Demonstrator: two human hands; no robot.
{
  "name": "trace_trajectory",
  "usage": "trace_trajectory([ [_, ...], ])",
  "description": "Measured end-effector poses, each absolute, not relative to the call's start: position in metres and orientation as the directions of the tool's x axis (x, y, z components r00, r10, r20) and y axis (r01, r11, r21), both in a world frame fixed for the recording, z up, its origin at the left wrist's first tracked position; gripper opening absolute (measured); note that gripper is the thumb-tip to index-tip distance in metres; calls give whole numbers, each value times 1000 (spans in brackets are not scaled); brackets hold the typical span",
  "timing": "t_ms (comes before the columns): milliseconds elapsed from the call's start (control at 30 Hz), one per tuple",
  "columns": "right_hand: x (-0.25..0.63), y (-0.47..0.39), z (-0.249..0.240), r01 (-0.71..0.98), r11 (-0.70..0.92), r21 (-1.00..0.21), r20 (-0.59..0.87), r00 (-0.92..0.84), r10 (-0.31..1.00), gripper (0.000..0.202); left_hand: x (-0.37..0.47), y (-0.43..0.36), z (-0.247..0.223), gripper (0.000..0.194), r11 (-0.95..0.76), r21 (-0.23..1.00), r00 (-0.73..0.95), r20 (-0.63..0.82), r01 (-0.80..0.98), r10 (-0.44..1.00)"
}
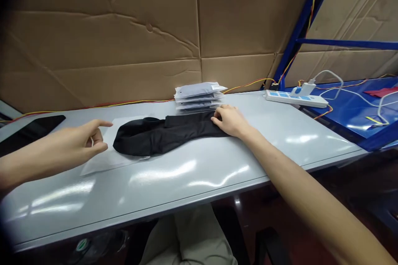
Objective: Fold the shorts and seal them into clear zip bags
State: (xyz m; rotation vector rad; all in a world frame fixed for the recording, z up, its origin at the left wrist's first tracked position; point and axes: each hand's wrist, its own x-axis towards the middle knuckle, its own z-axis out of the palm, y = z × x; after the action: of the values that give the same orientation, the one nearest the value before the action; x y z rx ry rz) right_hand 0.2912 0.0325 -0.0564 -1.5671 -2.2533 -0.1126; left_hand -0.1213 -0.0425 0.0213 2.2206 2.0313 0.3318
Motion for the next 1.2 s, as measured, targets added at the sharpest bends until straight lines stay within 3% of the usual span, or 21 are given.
trace_trajectory([
  [100, 293, 33, -58, 898, 384, -213, 365, -292, 884, 21, -123, -33, 18, 37, -137, 145, 130, 55, 980, 990],
  [233, 294, 30, -55, 867, 387, -314, 356, -270, 894, 20, -89, -14, 10, 53, -337, 154, 295, 244, 929, 924],
  [433, 297, 25, -51, 833, 413, -368, 322, -303, 897, 12, -54, 4, -9, 51, -481, 2, 480, 45, 877, 876],
  [600, 297, 26, -52, 831, 411, -375, 309, -306, 900, 13, -67, 10, -24, 49, -474, -26, 475, 93, 880, 875],
  [1067, 299, 27, -54, 827, 426, -367, 319, -319, 893, 14, -87, 11, -40, 35, -506, 201, 451, 263, 839, 853],
  [1200, 299, 27, -54, 821, 431, -374, 312, -326, 892, 13, -90, 13, -42, 30, -509, 215, 439, 302, 833, 846],
])
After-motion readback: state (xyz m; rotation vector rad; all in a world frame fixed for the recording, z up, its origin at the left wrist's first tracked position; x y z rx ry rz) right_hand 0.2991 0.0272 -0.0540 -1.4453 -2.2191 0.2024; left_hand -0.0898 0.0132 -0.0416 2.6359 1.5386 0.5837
